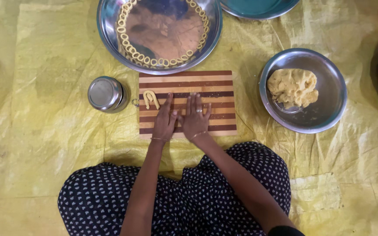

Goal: The person rolls small pieces of dough into thin ropes on a wooden board, then shapes them into small rings by hand. The finished rings are placed into a large metal bowl. The person repeats this process throughout the clip.

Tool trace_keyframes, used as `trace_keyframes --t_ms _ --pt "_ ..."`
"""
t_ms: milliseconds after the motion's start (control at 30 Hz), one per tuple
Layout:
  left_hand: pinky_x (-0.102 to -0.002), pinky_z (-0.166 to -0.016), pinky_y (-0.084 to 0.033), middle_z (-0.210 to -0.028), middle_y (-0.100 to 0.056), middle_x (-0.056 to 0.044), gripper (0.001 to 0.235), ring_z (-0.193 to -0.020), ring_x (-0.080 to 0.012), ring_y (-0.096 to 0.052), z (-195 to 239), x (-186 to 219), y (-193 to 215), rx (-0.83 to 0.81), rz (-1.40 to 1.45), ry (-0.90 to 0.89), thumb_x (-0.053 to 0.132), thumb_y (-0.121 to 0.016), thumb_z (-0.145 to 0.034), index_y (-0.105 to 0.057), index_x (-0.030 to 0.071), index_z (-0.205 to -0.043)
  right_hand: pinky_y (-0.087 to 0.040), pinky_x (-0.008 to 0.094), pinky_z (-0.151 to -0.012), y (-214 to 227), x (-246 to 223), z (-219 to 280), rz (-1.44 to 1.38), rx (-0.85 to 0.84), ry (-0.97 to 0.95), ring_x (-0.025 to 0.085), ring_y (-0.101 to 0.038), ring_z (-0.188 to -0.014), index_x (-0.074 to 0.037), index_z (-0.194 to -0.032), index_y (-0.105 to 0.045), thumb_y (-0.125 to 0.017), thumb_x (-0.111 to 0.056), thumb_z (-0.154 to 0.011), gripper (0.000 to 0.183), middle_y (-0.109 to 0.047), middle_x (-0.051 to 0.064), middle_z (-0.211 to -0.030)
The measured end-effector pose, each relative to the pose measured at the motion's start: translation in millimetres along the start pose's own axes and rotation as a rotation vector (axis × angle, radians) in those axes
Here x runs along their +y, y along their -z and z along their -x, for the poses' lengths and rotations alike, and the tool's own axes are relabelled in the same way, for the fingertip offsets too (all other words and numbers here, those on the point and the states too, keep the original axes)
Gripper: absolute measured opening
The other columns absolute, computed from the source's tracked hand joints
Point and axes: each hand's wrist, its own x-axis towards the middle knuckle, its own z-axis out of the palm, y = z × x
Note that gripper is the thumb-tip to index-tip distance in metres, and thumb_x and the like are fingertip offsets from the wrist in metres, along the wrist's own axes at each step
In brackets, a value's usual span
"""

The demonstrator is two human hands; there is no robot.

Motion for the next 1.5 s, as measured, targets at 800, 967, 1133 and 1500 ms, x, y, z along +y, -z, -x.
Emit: trace_keyframes --t_ms 800,967,1133,1500 --pt "-0.055 -0.125 -0.028 -0.172 -0.022 -0.013 0.077 -0.156 -0.0387 -0.027 2.4 12.1 5.7 0.071 0.033 -0.021 0.063 -0.019 -0.105 -0.011 0.016 -0.165 -0.007 0.044 -0.127 -4.3 75.0 -79.1 0.063 0.304 -0.146 0.028 0.003 -0.157 -0.002 -0.161 -0.001 -0.014 -0.047 -0.108 0.071 0.004 0.015 -0.170" --pt "-0.055 -0.122 -0.027 -0.172 -0.021 -0.012 0.075 -0.155 -0.0370 -0.027 0.9 9.7 4.2 0.047 0.025 0.015 0.060 -0.019 -0.104 -0.011 0.017 -0.165 -0.007 0.045 -0.129 -8.5 91.7 -55.7 -0.108 0.308 -0.244 0.033 0.003 -0.159 0.003 -0.161 -0.001 -0.017 -0.048 -0.111 0.074 0.004 0.023 -0.170" --pt "-0.052 -0.126 -0.028 -0.172 -0.021 -0.012 0.071 -0.156 -0.0367 -0.028 1.3 6.5 3.5 0.064 0.078 -0.034 0.054 -0.026 -0.108 -0.011 0.015 -0.165 -0.006 0.047 -0.128 -16.7 85.1 -17.1 -0.091 0.315 -0.299 0.037 0.004 -0.156 0.008 -0.159 0.001 -0.018 -0.052 -0.108 0.081 0.006 0.025 -0.167" --pt "-0.055 -0.125 -0.022 -0.172 -0.019 -0.013 0.075 -0.156 -0.0365 -0.025 -2.4 6.4 1.2 0.044 0.069 -0.025 0.056 -0.025 -0.106 -0.010 0.012 -0.165 -0.006 0.046 -0.126 -36.2 0.7 23.2 0.246 0.167 0.210 0.031 0.007 -0.155 -0.001 -0.160 0.002 -0.012 -0.049 -0.107 0.073 0.007 0.018 -0.168"
